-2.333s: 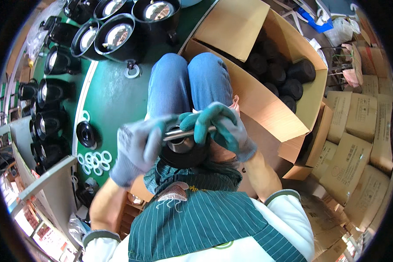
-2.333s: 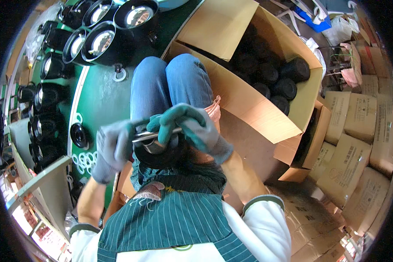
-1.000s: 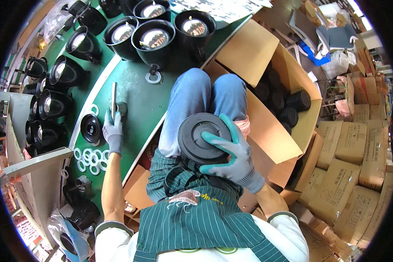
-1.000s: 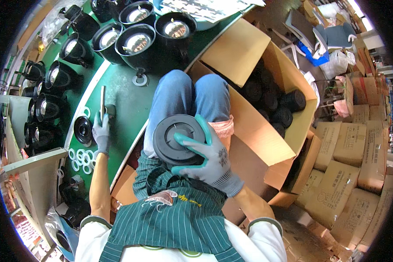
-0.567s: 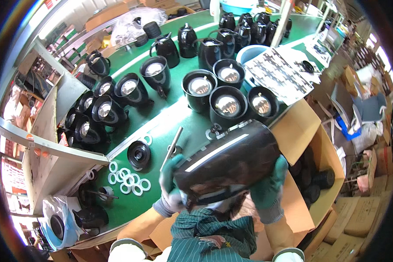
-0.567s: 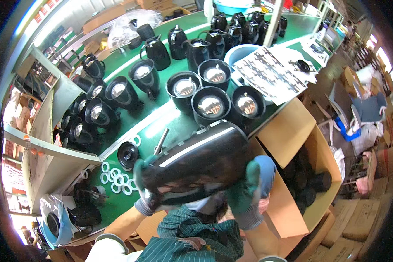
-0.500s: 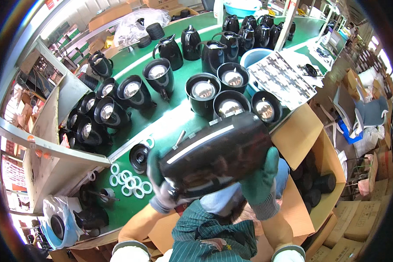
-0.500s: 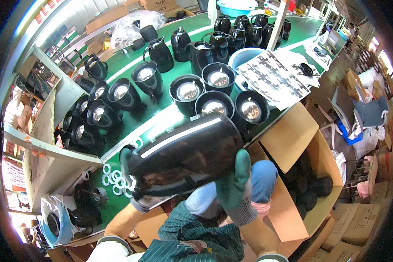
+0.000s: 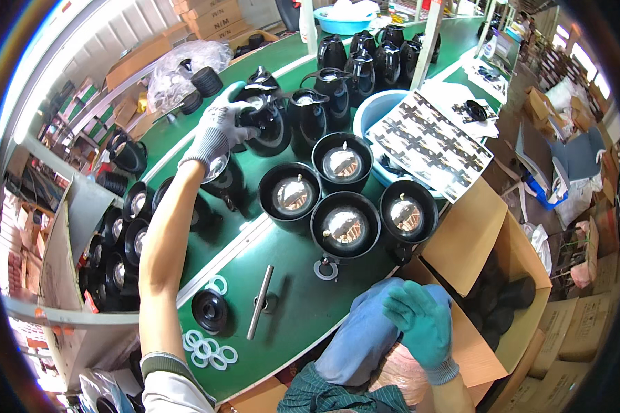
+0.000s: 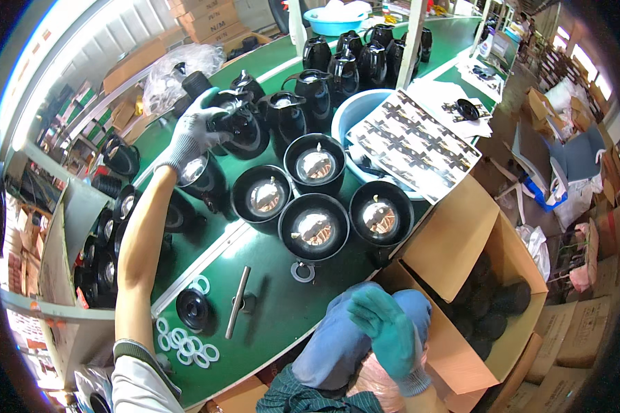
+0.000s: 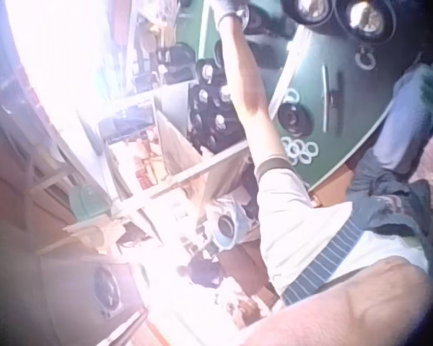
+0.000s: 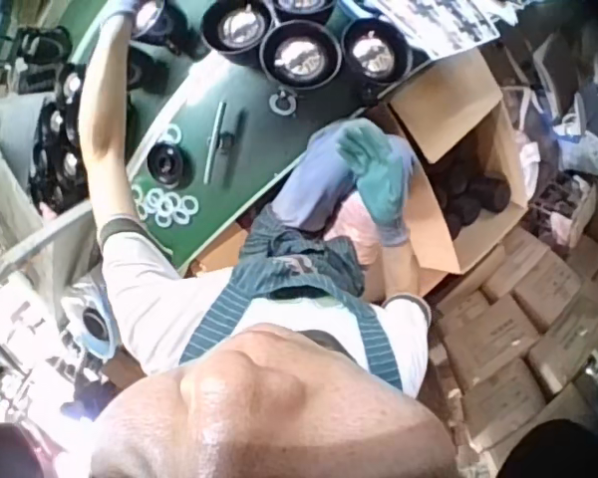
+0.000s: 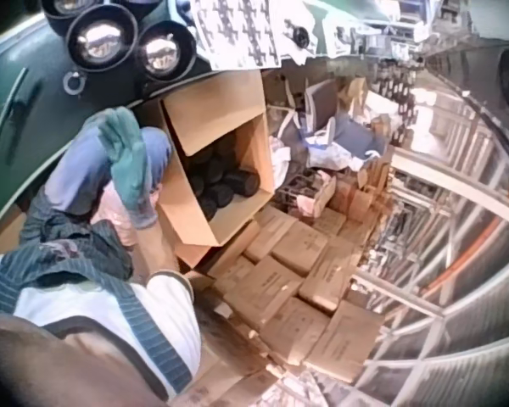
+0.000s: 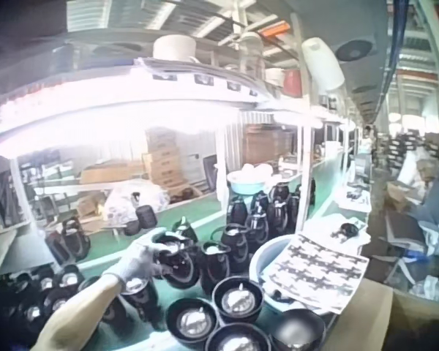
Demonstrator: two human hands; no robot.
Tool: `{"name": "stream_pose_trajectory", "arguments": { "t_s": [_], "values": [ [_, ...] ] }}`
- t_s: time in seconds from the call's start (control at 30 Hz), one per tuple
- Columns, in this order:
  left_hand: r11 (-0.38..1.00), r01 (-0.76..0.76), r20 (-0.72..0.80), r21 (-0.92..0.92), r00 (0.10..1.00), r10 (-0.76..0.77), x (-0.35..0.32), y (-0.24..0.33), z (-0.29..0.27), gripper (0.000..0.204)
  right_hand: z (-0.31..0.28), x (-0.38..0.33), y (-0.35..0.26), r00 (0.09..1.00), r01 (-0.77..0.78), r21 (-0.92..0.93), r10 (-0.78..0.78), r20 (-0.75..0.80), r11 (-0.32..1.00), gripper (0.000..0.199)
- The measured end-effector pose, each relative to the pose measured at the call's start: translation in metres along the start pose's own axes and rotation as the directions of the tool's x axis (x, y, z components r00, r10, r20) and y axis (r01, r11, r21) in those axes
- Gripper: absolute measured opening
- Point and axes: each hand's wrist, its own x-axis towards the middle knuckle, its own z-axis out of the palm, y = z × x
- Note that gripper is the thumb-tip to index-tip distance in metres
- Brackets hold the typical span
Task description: The person assembles black electric kettles by inserting a metal rod into the base of each kettle and securing it with a black cap. The person handles each kettle one at a time, places the assembled units on a green table, and repeats the process.
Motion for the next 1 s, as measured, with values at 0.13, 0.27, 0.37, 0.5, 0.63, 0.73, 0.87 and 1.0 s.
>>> {"name": "stream_pose_trajectory", "arguments": {
  "t_s": [0.13, 0.27, 0.37, 0.5, 0.63, 0.73, 0.87, 1.0],
  "values": [
    [0.990, -0.042, 0.277, 0.134, 0.961, 0.003, 0.015, -0.028, 0.049, 0.056, -0.017, -0.015, 0.009, 0.997, -0.011, -0.076, 0.005, -0.082, 0.997, 0.077],
    [0.974, 0.008, 0.225, 0.224, 0.973, -0.060, -0.004, -0.017, 0.062, 0.061, -0.019, -0.012, 0.020, 0.981, -0.066, -0.080, 0.050, -0.186, 0.995, 0.075],
    [0.979, 0.131, -0.007, 0.155, 0.991, -0.132, -0.022, -0.017, 0.044, 0.063, -0.010, -0.004, 0.020, 0.990, -0.066, -0.146, 0.047, -0.131, 0.987, 0.074],
    [0.807, 0.358, 0.107, 0.470, 0.884, -0.455, -0.079, 0.037, 0.024, 0.059, 0.004, -0.003, 0.030, 0.994, -0.013, -0.149, -0.003, -0.108, 0.989, 0.073],
    [0.855, 0.273, -0.067, 0.441, 0.960, -0.272, -0.139, 0.005, 0.029, 0.044, 0.037, -0.006, 0.037, 0.999, -0.025, -0.217, 0.030, 0.019, 0.976, 0.073],
    [0.834, 0.353, -0.047, 0.424, 0.928, -0.370, -0.148, 0.009, 0.016, 0.052, 0.049, -0.021, 0.035, 0.996, -0.018, -0.313, 0.043, 0.075, 0.949, 0.072],
    [0.866, 0.294, -0.092, 0.404, 0.955, -0.282, -0.169, 0.053, -0.066, 0.041, 0.057, -0.039, 0.027, 0.994, 0.037, -0.383, 0.007, 0.114, 0.923, 0.072],
    [0.923, 0.039, -0.068, 0.383, 0.998, -0.014, -0.190, 0.101, -0.176, 0.044, 0.070, -0.035, 0.008, 0.979, 0.145, -0.577, -0.031, 0.202, 0.804, 0.073]
  ]
}}
